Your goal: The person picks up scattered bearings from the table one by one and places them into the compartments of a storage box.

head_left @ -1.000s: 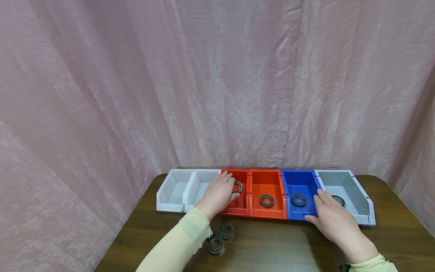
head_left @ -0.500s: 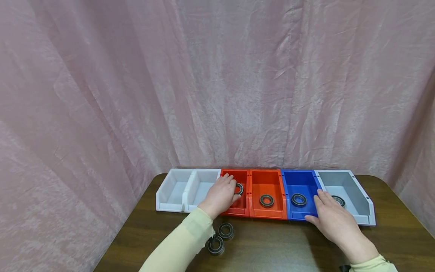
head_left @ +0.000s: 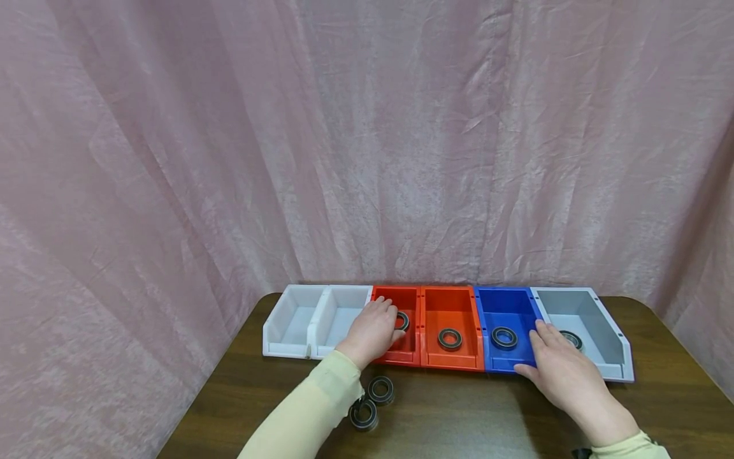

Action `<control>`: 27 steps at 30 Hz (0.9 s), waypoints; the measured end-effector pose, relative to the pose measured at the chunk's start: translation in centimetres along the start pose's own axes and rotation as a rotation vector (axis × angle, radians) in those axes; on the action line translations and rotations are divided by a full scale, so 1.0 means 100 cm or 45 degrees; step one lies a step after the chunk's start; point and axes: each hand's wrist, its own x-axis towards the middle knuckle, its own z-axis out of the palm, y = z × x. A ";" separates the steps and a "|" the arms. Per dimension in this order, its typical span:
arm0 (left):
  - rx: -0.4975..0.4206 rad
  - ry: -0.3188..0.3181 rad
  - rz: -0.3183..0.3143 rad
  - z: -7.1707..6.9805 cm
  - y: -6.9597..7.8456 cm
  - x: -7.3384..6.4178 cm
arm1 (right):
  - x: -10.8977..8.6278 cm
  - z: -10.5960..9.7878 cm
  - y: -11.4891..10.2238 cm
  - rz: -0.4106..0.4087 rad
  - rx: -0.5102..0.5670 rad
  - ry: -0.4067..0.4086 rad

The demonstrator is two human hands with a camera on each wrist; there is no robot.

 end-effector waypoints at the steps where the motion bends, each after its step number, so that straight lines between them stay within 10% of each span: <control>1: 0.001 -0.003 -0.002 0.001 0.000 0.000 | 0.000 0.000 0.000 -0.002 -0.001 0.002; 27: 0.084 -0.085 -0.016 0.005 0.002 0.003 | 0.001 0.001 0.000 0.000 -0.013 -0.008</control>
